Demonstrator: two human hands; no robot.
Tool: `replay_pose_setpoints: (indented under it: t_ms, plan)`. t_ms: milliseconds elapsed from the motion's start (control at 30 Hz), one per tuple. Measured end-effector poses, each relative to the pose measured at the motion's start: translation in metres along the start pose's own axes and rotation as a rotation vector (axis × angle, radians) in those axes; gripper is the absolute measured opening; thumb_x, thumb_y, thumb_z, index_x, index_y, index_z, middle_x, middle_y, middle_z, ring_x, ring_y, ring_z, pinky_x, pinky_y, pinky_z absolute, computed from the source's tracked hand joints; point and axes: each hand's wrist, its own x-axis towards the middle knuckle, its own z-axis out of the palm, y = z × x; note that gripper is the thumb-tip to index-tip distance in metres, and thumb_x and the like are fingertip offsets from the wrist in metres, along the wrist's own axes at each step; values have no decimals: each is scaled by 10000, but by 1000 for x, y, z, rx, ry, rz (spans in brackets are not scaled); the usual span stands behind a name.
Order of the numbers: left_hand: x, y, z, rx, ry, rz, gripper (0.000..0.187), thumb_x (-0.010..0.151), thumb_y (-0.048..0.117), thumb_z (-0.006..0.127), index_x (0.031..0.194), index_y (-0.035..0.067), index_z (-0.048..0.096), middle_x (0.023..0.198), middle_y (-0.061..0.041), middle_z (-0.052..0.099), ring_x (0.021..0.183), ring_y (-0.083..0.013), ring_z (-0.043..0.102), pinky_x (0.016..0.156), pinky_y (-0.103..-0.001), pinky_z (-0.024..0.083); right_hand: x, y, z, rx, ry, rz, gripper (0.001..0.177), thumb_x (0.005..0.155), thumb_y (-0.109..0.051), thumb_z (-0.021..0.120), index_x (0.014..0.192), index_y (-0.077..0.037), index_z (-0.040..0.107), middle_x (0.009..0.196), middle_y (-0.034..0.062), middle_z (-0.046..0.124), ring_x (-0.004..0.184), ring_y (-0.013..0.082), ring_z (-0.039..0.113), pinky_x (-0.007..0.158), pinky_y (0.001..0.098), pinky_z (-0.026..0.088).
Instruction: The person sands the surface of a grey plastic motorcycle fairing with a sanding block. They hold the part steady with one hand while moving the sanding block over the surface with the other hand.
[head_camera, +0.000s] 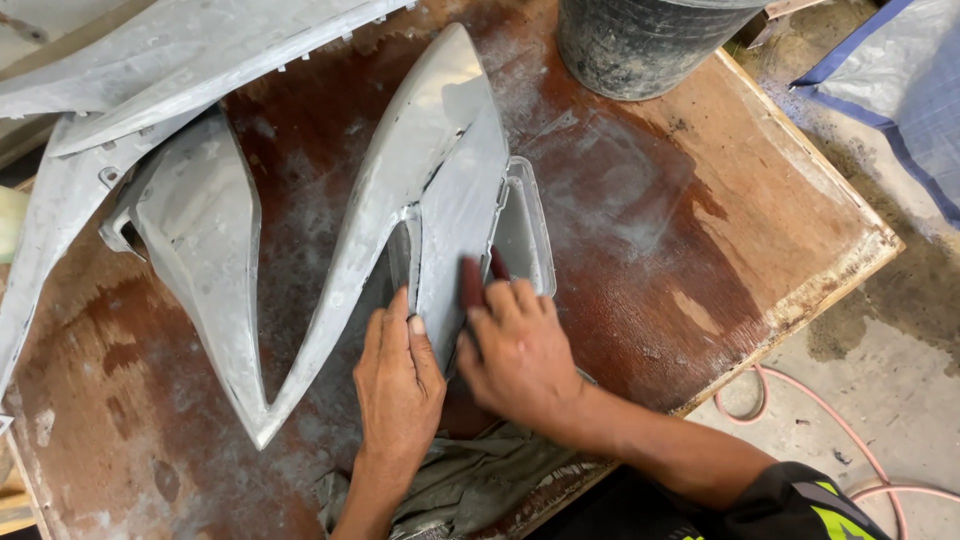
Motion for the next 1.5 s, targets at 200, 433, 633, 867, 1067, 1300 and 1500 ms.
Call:
replay_pose_setpoints:
  t_ms: [200,433,633,867,1067,1300,1500]
  plan:
    - [0,-3,1,8,-12,7,363,992,44,539,1324,-102,557,965,-209,637,652,-275,625,544,-394,519,-15,-11,0,69,-193,16,285,906,-259,603,1017,-15,698,951,117,526,883,252,464,761,407,445]
    - [1,-3,2,22,-4,23,362,986,29,541,1325,-97,557,962,-205,629,660,-285,623,546,-401,521,16,10,-7,10,12,3,206,865,-227,643,908,-27,676,938,123,504,881,267,488,710,426,440]
    - [2,-3,1,24,3,15,359,995,44,525,1318,-107,560,969,-219,632,649,-302,619,555,-416,515,16,9,-12,24,20,46,149,842,-110,624,933,0,670,913,110,498,848,253,504,700,394,487]
    - [0,-3,1,13,-15,9,363,988,39,538,1321,-102,560,998,-223,639,679,-316,643,580,-420,532,13,4,-24,108,66,-37,190,898,-163,629,952,5,699,1071,156,561,938,277,512,789,416,450]
    - [1,-4,2,12,-7,7,366,995,57,527,1332,-85,553,995,-214,633,695,-313,638,599,-425,530,32,17,-25,283,287,18,141,904,-117,743,892,22,762,1153,145,688,852,222,650,715,305,552]
    - [0,-1,3,-13,-21,-12,361,1001,72,517,1327,-77,557,1018,-214,651,708,-313,659,612,-424,543,31,25,-18,189,372,11,91,858,-75,786,859,-13,720,1207,102,699,952,234,664,823,337,508]
    - [1,2,0,-28,-30,-23,353,1004,66,516,1319,-87,564,1004,-211,652,685,-283,659,578,-400,544,30,42,-9,215,335,42,46,864,21,716,859,5,673,1277,219,706,782,198,725,654,253,632]
